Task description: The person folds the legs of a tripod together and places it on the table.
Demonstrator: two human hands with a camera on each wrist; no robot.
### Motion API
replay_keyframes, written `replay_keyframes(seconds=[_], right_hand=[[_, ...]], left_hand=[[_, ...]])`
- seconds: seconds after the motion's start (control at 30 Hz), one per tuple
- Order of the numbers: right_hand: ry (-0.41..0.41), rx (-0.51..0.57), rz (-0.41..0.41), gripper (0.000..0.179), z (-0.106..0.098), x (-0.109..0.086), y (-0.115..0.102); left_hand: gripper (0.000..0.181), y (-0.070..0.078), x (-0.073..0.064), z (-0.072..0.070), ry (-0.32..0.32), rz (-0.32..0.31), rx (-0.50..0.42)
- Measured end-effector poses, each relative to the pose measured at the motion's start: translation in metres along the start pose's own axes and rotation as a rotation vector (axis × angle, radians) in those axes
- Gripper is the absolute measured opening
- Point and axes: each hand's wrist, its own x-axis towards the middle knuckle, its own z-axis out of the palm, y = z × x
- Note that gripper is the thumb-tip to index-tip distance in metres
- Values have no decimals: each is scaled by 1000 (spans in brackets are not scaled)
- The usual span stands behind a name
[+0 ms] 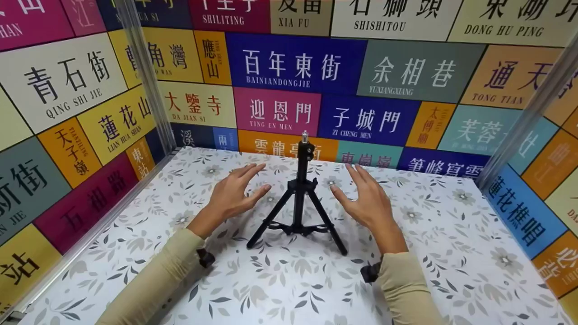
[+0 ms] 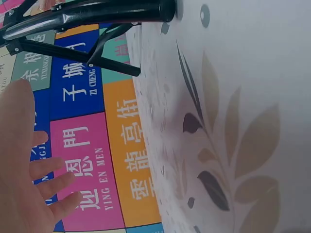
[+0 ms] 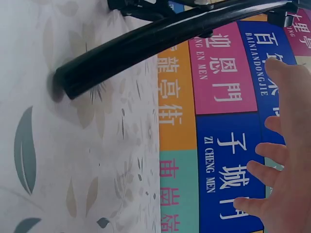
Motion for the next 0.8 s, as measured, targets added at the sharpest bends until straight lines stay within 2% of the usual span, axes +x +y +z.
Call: replay_keyframes(seconds=[0.17,0.4,0.53,0.8], right_hand=[[90,56,-38,70,-1,-1,-8],[214,181,-119,61,-9,1,-18],[285,262,-153,58,-16,2,-23],[360,351,-208,56,-19,4,-44]], left_hand=[[70,2,-4,-2,91,28,-84],[61,11,-7,-5,151,40,-171],[58,15,-8,-9,165,64,-225],[58,12,-10,-15,121,96,-291]])
